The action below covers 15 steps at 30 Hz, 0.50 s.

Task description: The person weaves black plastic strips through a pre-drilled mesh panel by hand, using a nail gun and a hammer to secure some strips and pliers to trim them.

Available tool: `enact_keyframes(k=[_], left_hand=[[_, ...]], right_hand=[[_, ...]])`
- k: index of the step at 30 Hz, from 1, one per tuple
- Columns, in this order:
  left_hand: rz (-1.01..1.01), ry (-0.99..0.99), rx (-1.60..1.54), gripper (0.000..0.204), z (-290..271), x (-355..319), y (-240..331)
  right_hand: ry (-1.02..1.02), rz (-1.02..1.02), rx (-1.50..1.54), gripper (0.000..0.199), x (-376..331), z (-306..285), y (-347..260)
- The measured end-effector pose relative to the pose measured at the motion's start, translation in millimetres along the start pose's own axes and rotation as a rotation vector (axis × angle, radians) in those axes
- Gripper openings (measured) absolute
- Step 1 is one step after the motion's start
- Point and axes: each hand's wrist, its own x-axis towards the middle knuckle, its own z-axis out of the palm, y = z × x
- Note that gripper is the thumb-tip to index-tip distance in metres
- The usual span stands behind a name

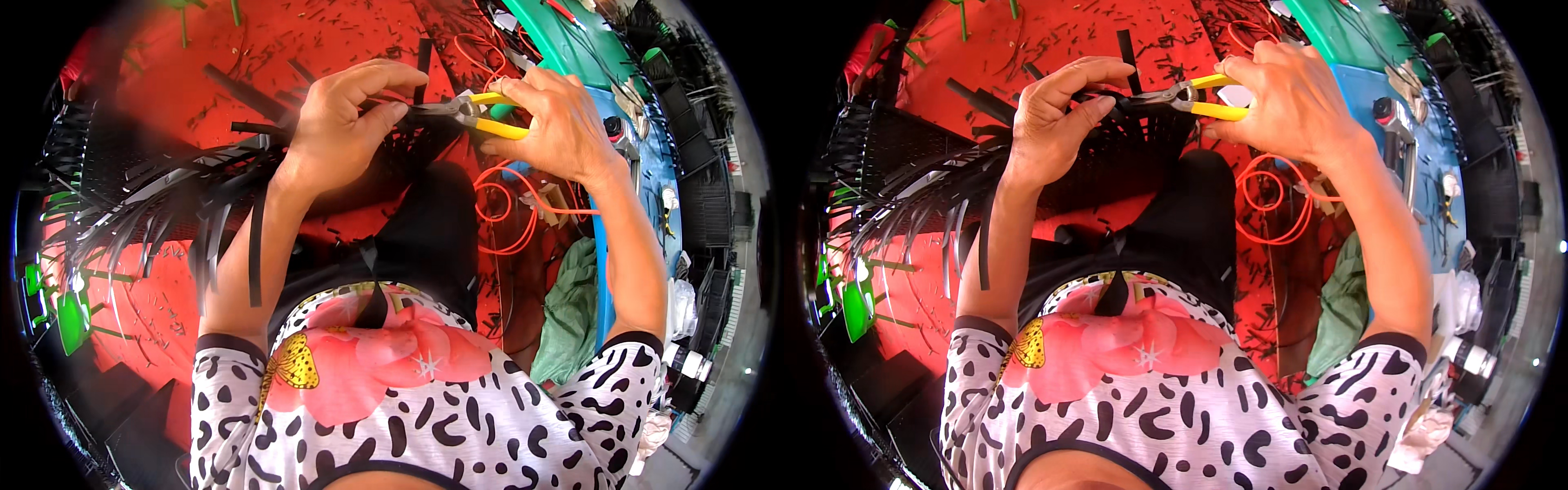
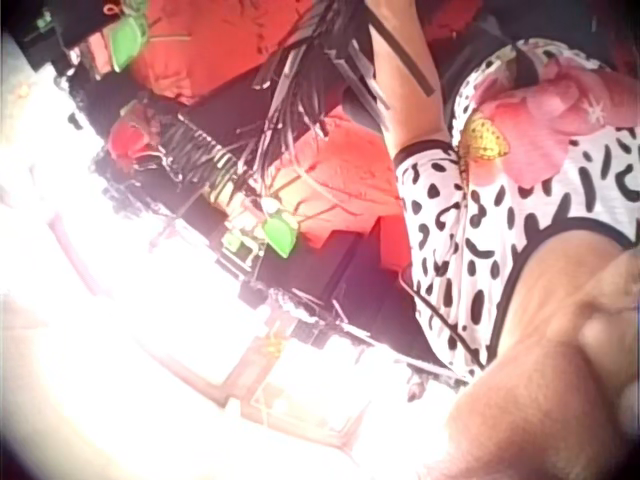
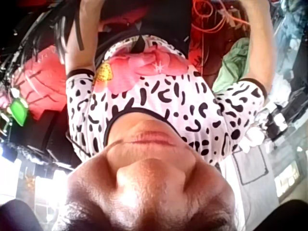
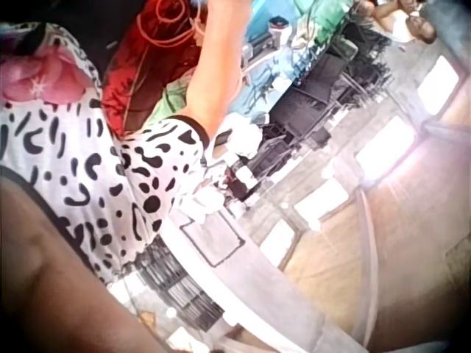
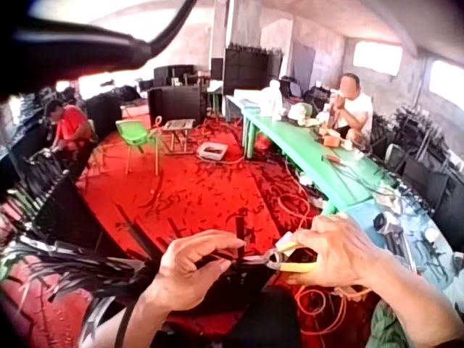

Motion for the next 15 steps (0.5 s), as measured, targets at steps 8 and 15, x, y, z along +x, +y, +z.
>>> enact_keyframes(k=[8, 15], left_hand=[[0.06, 0.008, -0.006, 0.03, 0.2, 0.1, 0.1], [0.056, 0.005, 0.013, 0.03, -1.0, -0.5, -1.6]], right_hand=[[-0.001, 0.034, -0.037, 0.049, -2.4, -5.4, 4.3], [-0.033, 0.029, -0.051, 0.046, 6.2, -6.2, -1.6]])
